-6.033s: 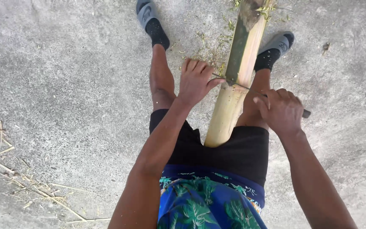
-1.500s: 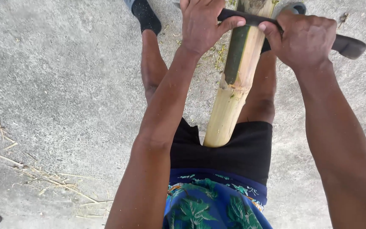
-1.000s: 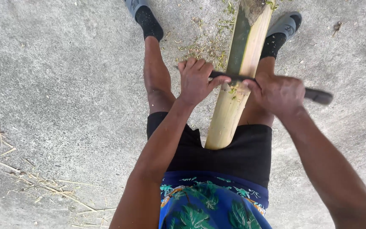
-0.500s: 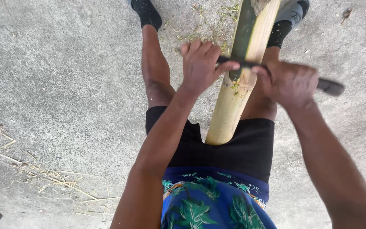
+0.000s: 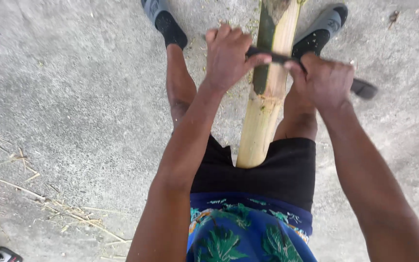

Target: Scraping and shaping a piece of bamboo using a knife.

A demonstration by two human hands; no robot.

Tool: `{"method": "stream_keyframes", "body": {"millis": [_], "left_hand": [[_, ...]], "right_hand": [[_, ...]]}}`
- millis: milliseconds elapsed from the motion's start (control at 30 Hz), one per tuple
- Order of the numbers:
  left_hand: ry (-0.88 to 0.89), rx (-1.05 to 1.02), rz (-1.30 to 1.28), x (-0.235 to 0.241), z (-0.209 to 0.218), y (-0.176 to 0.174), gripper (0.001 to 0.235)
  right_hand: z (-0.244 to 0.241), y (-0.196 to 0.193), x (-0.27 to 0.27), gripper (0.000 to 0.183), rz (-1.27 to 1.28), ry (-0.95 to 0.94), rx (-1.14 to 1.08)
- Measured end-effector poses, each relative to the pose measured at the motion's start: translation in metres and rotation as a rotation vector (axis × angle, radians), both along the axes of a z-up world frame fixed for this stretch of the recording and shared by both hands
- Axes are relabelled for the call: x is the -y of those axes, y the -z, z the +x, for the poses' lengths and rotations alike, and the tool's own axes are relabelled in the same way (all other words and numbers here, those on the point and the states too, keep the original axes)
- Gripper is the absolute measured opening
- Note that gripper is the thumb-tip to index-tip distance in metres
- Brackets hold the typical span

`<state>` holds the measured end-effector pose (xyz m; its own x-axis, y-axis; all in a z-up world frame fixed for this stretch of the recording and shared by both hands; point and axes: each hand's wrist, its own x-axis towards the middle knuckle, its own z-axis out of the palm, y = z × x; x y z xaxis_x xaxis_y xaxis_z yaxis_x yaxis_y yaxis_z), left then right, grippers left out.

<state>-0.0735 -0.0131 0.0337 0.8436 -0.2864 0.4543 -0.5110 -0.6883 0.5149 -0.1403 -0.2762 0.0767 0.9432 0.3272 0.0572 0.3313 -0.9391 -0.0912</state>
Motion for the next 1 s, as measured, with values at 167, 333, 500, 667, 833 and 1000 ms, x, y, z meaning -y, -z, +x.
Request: {"method": "stream_keyframes", "body": {"millis": [167,333,500,667,833,1000], "left_hand": [[0.045,-0.218,0.09,-0.003,-0.07,-0.003,0.068],[0.04,-0.275,0.08,-0.005,-0.046,0.009,0.07],[0.053,-0.201,0.121,-0.005,-0.037,0.004,0.069],[0.089,-0.245,0.091,-0.005,-0.075,-0.005,0.072],[0.12,-0.2,0.132,-0.005,-0.023,-0.006,0.075],[0.418,-0.146,0.315,0.004,-0.014,-0.003,0.081]], "right_hand": [[-0.05,-0.017,-0.012,0.059,-0.006,0.01,-0.077],[-0.018,-0.011,-0.011,0.059,-0.02,0.006,-0.133],[-0.027,-0.016,-0.016,0.057,-0.024,0.02,-0.076],[-0.062,-0.022,-0.016,0.053,0.031,0.056,-0.11],[-0.048,-0.004,-0.023,0.055,0.131,0.149,-0.142],[-0.098,0.008,-0.036,0.046,0.19,0.365,-0.102]]}}
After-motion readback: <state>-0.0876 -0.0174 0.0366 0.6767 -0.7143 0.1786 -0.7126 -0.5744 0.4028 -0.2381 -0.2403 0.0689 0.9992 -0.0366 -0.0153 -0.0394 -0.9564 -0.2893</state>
